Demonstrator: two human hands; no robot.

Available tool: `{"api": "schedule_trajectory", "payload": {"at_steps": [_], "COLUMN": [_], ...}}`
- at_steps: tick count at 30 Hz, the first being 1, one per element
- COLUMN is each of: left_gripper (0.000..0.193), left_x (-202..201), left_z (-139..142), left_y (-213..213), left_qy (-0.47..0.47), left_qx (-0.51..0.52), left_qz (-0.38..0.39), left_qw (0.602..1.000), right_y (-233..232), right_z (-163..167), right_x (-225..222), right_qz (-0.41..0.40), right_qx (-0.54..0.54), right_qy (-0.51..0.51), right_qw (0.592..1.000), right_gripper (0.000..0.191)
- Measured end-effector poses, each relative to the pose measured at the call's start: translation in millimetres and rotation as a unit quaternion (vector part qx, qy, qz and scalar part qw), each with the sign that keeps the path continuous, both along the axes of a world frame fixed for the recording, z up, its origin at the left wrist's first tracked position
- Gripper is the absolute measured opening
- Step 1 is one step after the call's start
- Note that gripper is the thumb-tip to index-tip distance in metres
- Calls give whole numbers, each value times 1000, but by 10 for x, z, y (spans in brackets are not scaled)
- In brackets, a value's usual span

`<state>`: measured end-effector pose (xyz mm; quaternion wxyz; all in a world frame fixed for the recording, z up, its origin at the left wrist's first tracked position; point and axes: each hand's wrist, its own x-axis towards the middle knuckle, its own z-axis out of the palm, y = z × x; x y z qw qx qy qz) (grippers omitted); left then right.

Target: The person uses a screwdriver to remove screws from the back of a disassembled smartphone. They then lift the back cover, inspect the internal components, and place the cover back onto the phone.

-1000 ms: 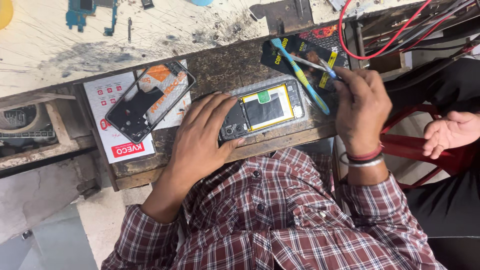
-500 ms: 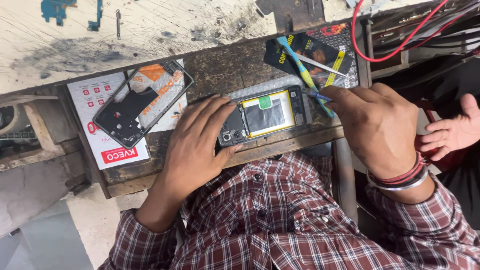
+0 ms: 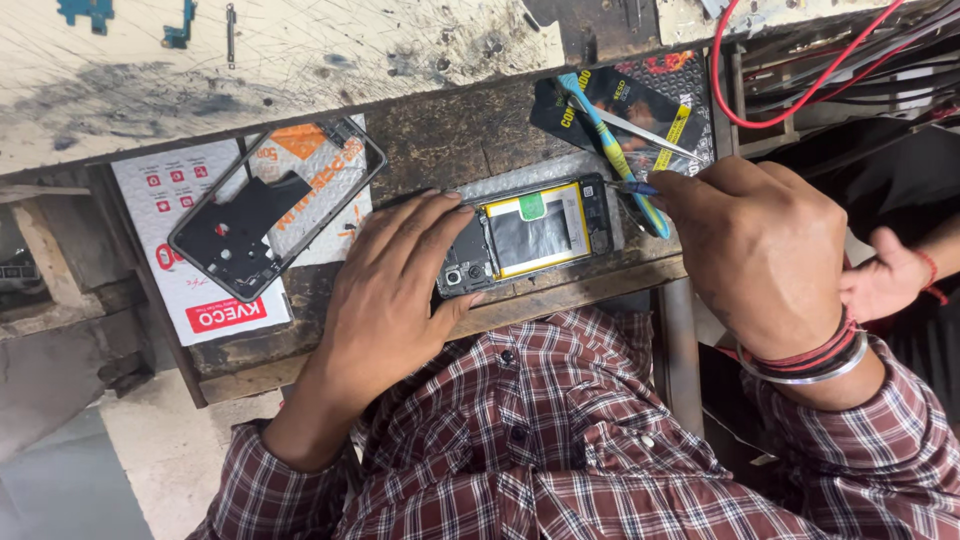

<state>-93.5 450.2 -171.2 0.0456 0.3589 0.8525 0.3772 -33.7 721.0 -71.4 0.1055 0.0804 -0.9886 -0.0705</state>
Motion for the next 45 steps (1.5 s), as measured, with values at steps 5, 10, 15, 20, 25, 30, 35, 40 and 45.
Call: {"api": "schedule_trajectory", "payload": {"at_steps": [5, 10, 15, 20, 25, 30, 35, 40, 45], "left_gripper": [76, 76, 76, 77, 78, 76, 74, 74, 74], "left_x": [47, 15, -25, -20, -32, -74, -105, -110, -174], "left_z": [63, 82, 17, 5, -5, 18, 52, 68, 47], "left_y": [16, 54, 87, 69, 117, 138, 208, 284, 295], "left_qy": [0, -2, -5, -1, 3, 9, 20, 35, 38], "left_qx": [0, 1, -2, 2, -26, -10, -16, -20, -29], "left_qz": [1, -2, -6, -4, 5, 9, 10, 15, 19], "left_qw": [1000, 1000, 1000, 1000, 1000, 1000, 1000, 999, 999], "right_y": [-40, 23, 93, 185, 189, 205, 276, 318, 356], "right_z": [108, 111, 48, 43, -13, 32, 115, 102, 93], "right_x": [-26, -222, -360, -387, -371, -398, -410, -435, -480], "right_qz": [50, 152, 148, 237, 186, 189, 248, 189, 188], "right_qx": [68, 173, 286, 135, 318, 212, 99, 237, 151], "right_qy": [-26, -106, -163, -95, -115, -43, -29, -50, -85], "right_qw": [996, 967, 933, 958, 923, 958, 963, 952, 967], "right_gripper": [29, 8, 5, 11, 11, 9, 8, 15, 13]}}
